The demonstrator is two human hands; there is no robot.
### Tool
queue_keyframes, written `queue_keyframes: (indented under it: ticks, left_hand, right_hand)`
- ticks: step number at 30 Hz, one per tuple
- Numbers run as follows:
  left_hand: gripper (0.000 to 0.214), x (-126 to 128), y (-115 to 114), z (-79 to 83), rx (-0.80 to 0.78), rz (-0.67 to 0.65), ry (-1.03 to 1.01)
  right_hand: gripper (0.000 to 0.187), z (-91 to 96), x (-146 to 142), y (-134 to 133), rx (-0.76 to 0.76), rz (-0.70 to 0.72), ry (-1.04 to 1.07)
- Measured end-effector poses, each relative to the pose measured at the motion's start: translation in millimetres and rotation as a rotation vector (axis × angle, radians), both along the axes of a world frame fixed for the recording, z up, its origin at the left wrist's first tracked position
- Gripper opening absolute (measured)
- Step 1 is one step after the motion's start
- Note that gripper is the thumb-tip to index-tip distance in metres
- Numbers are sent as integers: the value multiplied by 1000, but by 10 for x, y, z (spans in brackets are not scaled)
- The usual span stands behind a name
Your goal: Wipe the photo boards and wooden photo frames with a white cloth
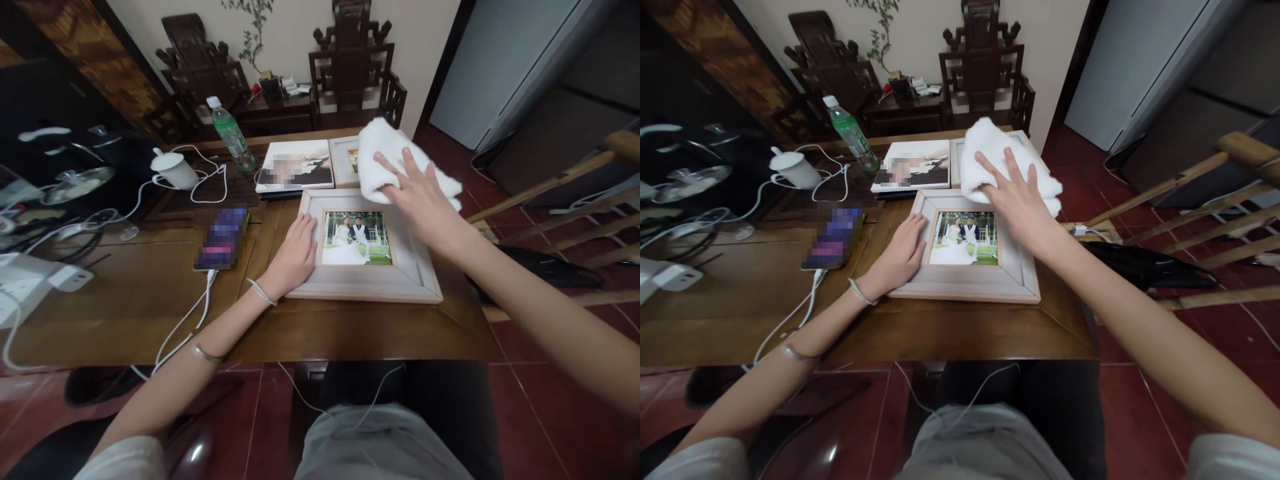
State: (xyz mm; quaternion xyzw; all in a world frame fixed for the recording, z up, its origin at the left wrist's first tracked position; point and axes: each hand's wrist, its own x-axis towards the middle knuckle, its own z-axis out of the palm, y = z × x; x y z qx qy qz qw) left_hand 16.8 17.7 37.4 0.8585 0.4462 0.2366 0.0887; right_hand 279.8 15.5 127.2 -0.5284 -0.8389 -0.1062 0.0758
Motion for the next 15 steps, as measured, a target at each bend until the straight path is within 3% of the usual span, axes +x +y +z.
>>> queue_keyframes:
  ticks: [4,7,10,15]
  left_hand:
    - [50,-1,2,7,-7,8,3]
    - [50,-2,5,6,3,2,-3]
    - [51,1,4,9,2,3,4]
    - [51,10,-1,4,-1,13,12]
  right_hand:
    - [56,-57,-28,-52,-103,-1,-204]
    - [53,-189,-42,-226,-212,30,-230]
    - [47,-236,-93,-558,-238,44,-213]
    - [48,-147,-249,-1184,-376,102,-173]
